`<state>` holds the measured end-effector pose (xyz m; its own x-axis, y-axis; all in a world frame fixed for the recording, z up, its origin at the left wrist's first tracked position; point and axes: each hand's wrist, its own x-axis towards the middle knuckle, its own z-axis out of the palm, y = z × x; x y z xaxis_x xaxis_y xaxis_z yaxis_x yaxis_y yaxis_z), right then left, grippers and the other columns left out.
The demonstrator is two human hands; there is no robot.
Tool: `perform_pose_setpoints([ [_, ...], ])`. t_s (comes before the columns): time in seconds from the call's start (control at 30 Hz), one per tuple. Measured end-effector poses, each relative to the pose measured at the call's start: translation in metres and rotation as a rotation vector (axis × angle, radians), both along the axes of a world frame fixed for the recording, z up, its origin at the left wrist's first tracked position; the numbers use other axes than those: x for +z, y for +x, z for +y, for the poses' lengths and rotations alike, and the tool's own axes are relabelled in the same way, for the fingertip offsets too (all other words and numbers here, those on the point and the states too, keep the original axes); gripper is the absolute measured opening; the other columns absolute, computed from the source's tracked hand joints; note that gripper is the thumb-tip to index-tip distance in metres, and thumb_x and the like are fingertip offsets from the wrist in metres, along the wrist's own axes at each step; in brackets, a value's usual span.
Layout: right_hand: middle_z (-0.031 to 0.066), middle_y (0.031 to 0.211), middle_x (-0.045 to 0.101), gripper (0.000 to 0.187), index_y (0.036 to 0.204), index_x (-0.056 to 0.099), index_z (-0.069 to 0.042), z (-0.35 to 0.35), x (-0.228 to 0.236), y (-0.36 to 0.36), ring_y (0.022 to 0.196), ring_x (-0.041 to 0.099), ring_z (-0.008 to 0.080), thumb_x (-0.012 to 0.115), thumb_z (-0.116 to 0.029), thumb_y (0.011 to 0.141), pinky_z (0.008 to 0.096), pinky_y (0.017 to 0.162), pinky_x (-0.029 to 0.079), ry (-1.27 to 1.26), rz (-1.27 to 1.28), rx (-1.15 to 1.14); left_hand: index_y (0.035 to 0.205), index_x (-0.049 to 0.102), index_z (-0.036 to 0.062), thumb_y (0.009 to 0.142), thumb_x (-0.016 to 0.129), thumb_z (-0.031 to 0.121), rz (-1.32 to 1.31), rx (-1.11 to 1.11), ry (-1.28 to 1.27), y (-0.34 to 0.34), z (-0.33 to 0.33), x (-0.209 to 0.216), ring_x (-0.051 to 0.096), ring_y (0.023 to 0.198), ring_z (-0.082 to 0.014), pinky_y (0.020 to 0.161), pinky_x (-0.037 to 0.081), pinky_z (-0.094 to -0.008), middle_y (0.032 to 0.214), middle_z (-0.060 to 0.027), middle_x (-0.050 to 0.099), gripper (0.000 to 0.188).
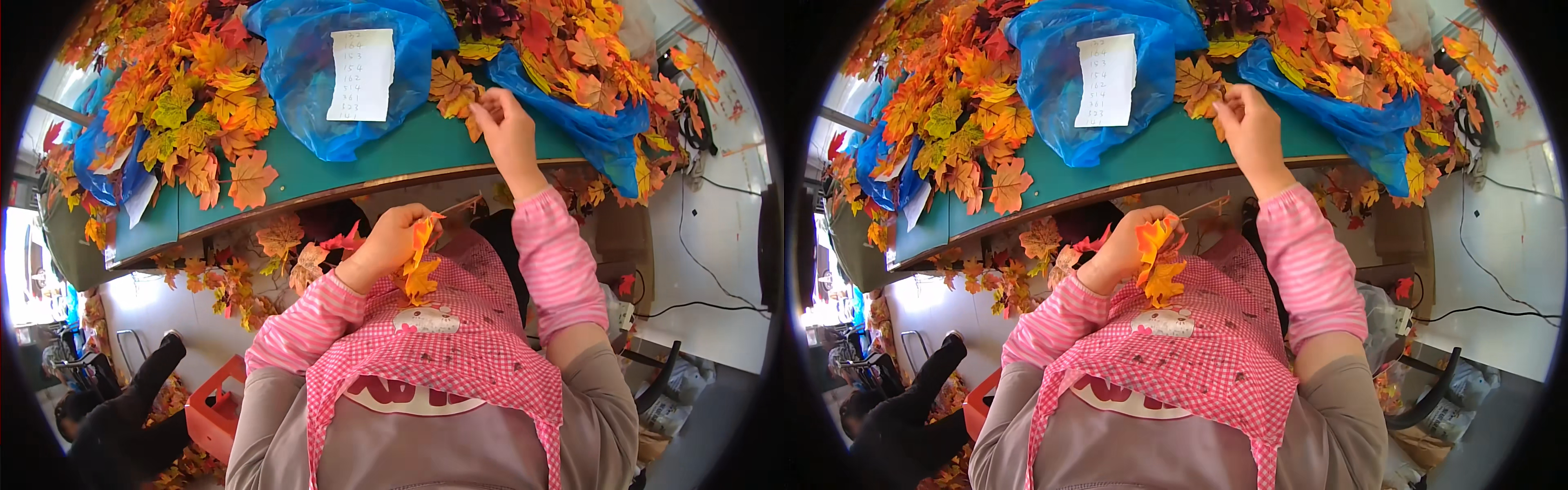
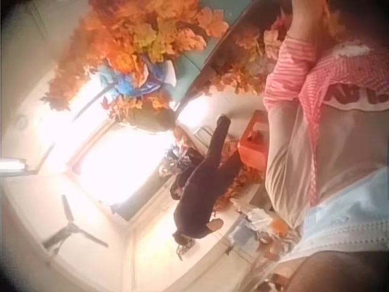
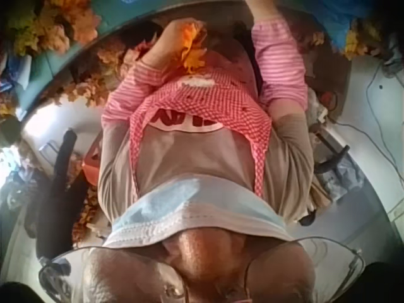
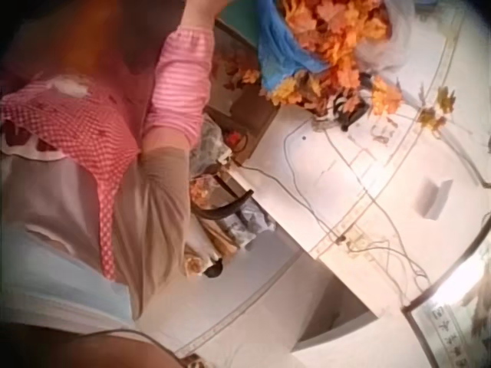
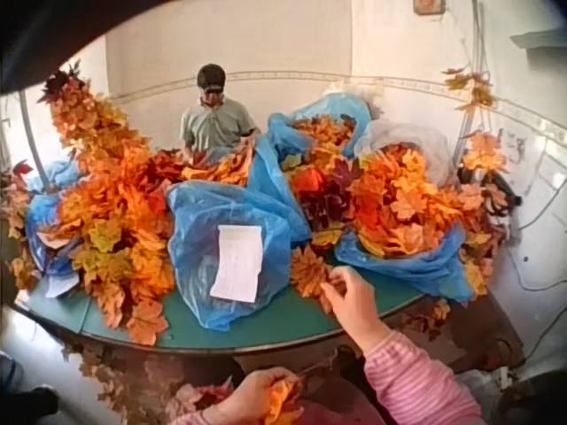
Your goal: Assembling artificial autumn-themed vines by manually attaching plastic leaves to a flexible stem.
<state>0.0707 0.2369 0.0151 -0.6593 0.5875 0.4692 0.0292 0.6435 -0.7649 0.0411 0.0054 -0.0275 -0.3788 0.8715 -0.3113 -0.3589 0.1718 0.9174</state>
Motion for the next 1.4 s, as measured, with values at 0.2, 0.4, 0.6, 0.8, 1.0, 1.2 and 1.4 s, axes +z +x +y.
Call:
perform_pose_setpoints([
  [0.2, 0.013, 0.085, 0.069, 0.017, 0.095, 0.065, -0.001, 0.024, -0.026, -0.021, 0.074, 0.067, 0.0249, 0.069, -0.015, 0.087, 0.0332, 0.068, 0.052, 0.043, -0.076, -0.145, 0.095, 0.061, -0.0005, 0.098, 0.059, 0.015, -0.087, 0.055, 0.047, -0.001, -0.015, -0.011, 0.056, 0.075, -0.0058, 0.065, 0.044, -0.018, 0.086, -0.0015, 0.06, 0.015],
  [0.4, 0.0099, 0.08, 0.068, 0.017, 0.094, 0.066, -0.001, 0.02, -0.023, -0.026, 0.069, 0.065, 0.0174, 0.071, -0.016, 0.087, 0.0283, 0.066, 0.05, -0.047, 0.003, -0.069, 0.096, 0.06, -0.0008, 0.099, 0.058, 0.016, 0.04, 0.033, 0.027, 0.002, -0.02, -0.015, 0.054, 0.077, -0.0056, 0.068, 0.045, -0.0199, 0.087, -0.0008, 0.061, 0.017],
  [0.6, -0.0012, 0.079, 0.066, 0.014, 0.09, 0.068, 0.0, 0.037, -0.005, -0.016, 0.072, 0.056, 0.0049, 0.072, -0.013, 0.087, 0.0221, 0.067, 0.046, -0.226, 0.053, 0.0, 0.096, 0.061, -0.0026, 0.099, 0.053, 0.012, 0.322, 0.038, -0.076, 0.008, -0.019, 0.005, 0.052, 0.073, -0.0049, 0.065, 0.045, -0.0231, 0.079, 0.0002, 0.06, 0.017],
  [0.8, 0.0094, 0.124, 0.056, 0.011, 0.089, 0.063, 0.0, 0.043, 0.014, 0.004, 0.103, 0.057, 0.0142, 0.07, -0.009, 0.087, 0.0274, 0.086, 0.045, -0.153, 0.347, 0.065, 0.097, 0.061, -0.0015, 0.098, 0.054, 0.012, 0.46, 0.092, -0.066, 0.017, -0.021, 0.018, 0.053, 0.069, -0.0055, 0.061, 0.045, -0.0245, 0.075, -0.0016, 0.06, 0.015],
  [1.0, 0.0096, 0.1, 0.067, 0.005, 0.092, 0.055, -0.002, -0.008, 0.039, 0.041, 0.102, 0.062, 0.0175, 0.055, 0.003, 0.091, 0.0363, 0.102, 0.041, -0.121, 0.255, 0.414, 0.096, 0.06, 0.0, 0.091, 0.058, 0.012, 0.771, 0.317, 0.024, 0.017, -0.012, 0.006, 0.065, 0.075, -0.0399, 0.065, 0.051, -0.0427, 0.079, -0.0216, 0.064, 0.013],
  [1.2, 0.0076, 0.091, 0.066, 0.01, 0.102, 0.057, -0.002, 0.03, -0.003, 0.014, 0.079, 0.064, 0.0154, 0.061, -0.009, 0.096, 0.027, 0.08, 0.051, -0.698, 0.447, 0.26, 0.097, 0.059, -0.001, 0.092, 0.058, 0.012, 0.709, 0.301, -0.025, 0.019, -0.003, 0.004, 0.064, 0.077, -0.0414, 0.066, 0.051, -0.0435, 0.082, -0.0228, 0.064, 0.014],
  [1.4, 0.0091, 0.09, 0.065, 0.013, 0.107, 0.058, -0.002, 0.053, 0.019, 0.025, 0.084, 0.064, 0.0194, 0.06, -0.009, 0.096, 0.0303, 0.079, 0.053, -0.748, 0.625, 0.461, 0.096, 0.059, -0.0003, 0.093, 0.057, 0.011, 0.63, 0.377, 0.001, 0.02, -0.006, 0.002, 0.066, 0.067, -0.0298, 0.062, 0.051, -0.0364, 0.076, -0.0176, 0.064, 0.012],
])
